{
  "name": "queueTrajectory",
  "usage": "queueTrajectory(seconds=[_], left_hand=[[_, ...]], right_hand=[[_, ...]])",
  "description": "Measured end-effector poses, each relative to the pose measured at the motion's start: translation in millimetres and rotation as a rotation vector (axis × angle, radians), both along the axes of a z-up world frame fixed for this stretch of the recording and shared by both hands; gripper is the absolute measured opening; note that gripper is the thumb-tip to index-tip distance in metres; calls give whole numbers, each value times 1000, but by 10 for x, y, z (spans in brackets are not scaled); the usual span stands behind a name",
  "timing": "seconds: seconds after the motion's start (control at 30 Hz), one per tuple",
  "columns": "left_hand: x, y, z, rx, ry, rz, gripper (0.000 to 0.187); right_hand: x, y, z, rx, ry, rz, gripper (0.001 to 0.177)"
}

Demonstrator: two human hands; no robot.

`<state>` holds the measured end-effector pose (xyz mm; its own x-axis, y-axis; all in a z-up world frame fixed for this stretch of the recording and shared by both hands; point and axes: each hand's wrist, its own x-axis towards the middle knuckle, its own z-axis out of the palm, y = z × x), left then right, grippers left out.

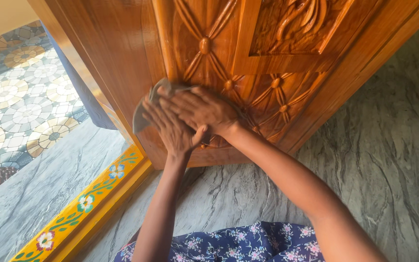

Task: The person wipes a carved wooden door with a cloth, moving the cloth over the surface and into the carved details. The person continues wiping different sections of the door throughout the clip.

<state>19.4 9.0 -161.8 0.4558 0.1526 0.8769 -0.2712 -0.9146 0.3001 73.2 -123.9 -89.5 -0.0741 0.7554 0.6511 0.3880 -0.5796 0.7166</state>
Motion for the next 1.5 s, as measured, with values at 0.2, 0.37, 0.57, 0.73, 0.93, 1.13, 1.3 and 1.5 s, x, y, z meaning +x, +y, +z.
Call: queueTrajectory(seconds=[0.2,0.37,0.57,0.73,0.93,1.13,1.3,1.5], left_hand=[[-372,-55,257,-259,34,-102,115],[7,55,747,-446,-159,-7,106],[20,-25,267,-542,-126,74,102],[-181,-195,-576,-704,14,-37,101],[-67,-227,-233,-707,26,27,101],[268,-284,564,-721,-207,102,98],[113,-339,239,-704,-203,115,89],[-180,-495,-246,-862,-130,-34,100]], right_hand=[[-146,210,549,-430,96,-5,52],[-113,533,1186,-277,989,175,53],[-62,694,736,-318,-106,40,58],[-69,797,-266,-413,-100,114,64],[-87,759,225,-767,-82,-37,66],[100,649,1210,-415,-60,167,52],[59,717,777,-400,25,135,66],[-34,847,76,-767,21,44,75]])
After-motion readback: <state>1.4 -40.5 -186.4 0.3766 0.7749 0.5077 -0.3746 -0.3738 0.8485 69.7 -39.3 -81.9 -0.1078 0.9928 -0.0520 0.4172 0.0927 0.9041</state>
